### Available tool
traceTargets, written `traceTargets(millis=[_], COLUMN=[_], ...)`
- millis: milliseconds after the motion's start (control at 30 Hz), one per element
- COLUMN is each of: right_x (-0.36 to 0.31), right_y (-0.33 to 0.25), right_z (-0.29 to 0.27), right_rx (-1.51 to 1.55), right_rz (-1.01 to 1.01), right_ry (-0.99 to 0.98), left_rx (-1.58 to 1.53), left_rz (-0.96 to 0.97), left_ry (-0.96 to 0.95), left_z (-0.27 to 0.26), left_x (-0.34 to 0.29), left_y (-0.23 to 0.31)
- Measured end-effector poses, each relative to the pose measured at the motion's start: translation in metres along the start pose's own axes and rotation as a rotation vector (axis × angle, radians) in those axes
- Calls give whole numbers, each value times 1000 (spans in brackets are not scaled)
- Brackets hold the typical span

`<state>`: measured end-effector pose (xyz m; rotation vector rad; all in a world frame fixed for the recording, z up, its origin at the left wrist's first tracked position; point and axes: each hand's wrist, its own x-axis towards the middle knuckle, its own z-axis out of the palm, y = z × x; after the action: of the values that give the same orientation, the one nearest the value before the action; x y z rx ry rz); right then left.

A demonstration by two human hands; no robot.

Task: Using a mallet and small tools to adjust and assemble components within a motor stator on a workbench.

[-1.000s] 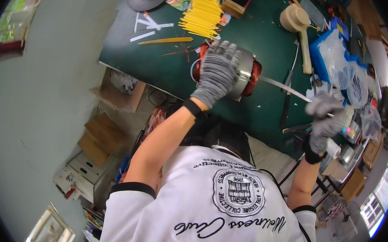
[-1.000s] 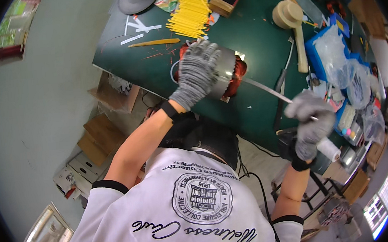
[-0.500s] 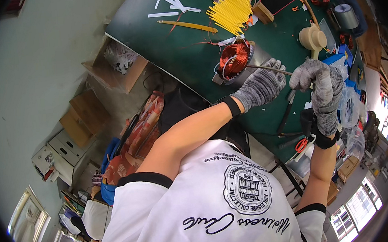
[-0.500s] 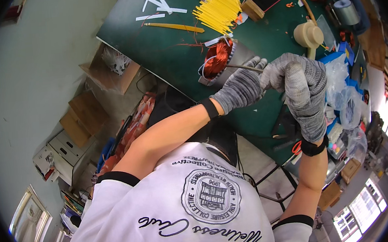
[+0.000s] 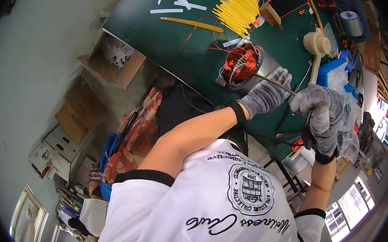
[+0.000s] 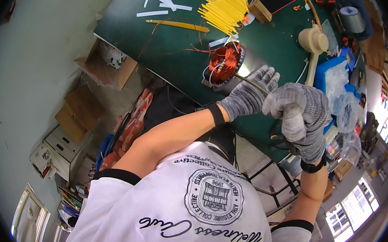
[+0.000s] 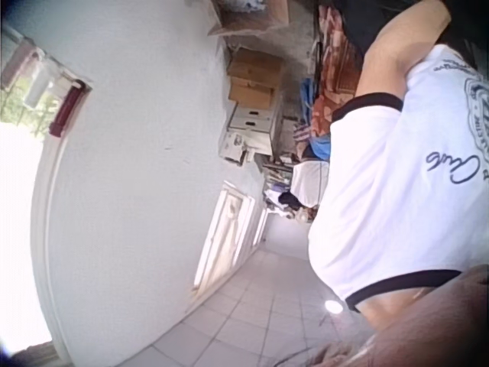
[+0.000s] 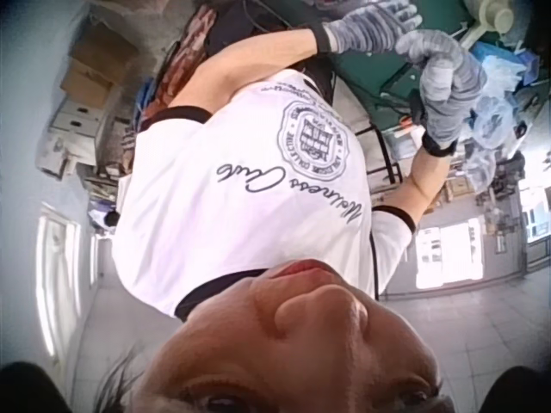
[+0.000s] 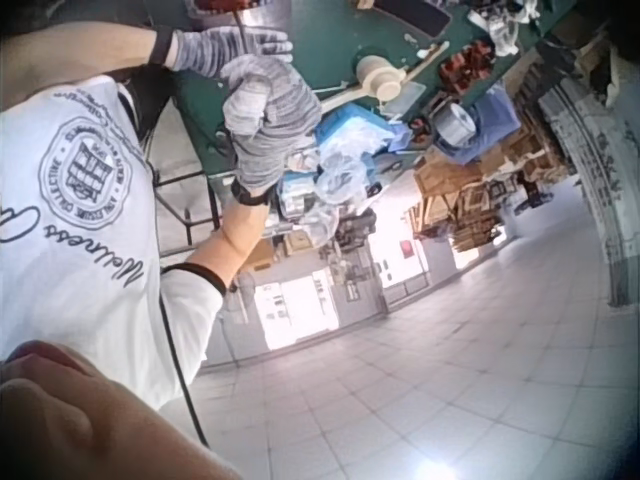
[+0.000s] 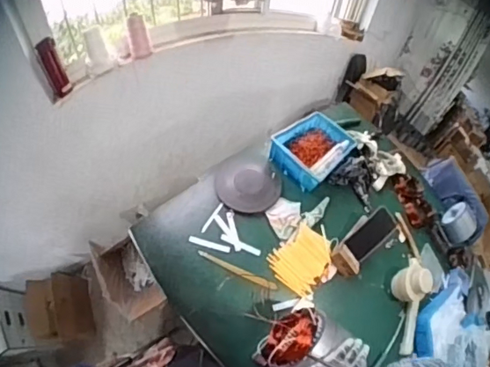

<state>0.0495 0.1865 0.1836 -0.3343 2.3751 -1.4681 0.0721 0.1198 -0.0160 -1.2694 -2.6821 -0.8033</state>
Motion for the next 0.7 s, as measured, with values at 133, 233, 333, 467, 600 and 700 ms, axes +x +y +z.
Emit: traceTargets(millis=[133, 233, 333, 467, 600, 700], right_x=[-3, 7, 56, 142, 145, 108], right_y=[13, 12, -24, 1, 20, -18], right_z=[-1, 15, 45, 92, 81, 47], right_rx=[-398, -554, -829, -524, -508, -424], right_rz=[-4, -187, -257, -326, -164, -129], right_ry=[-61, -235, -399, -425, -426, -451], left_rx=[-28, 15, -2520, -1953, -480, -1450], left_rz=[9, 12, -257, -513, -184, -411], left_ry=[-38, -62, 699, 75, -654, 393], left_z=[-8, 14, 57, 55, -27, 77], left_x=[-2, -1, -11, -35, 2, -26], left_y=[-3, 8, 25, 19, -5, 6])
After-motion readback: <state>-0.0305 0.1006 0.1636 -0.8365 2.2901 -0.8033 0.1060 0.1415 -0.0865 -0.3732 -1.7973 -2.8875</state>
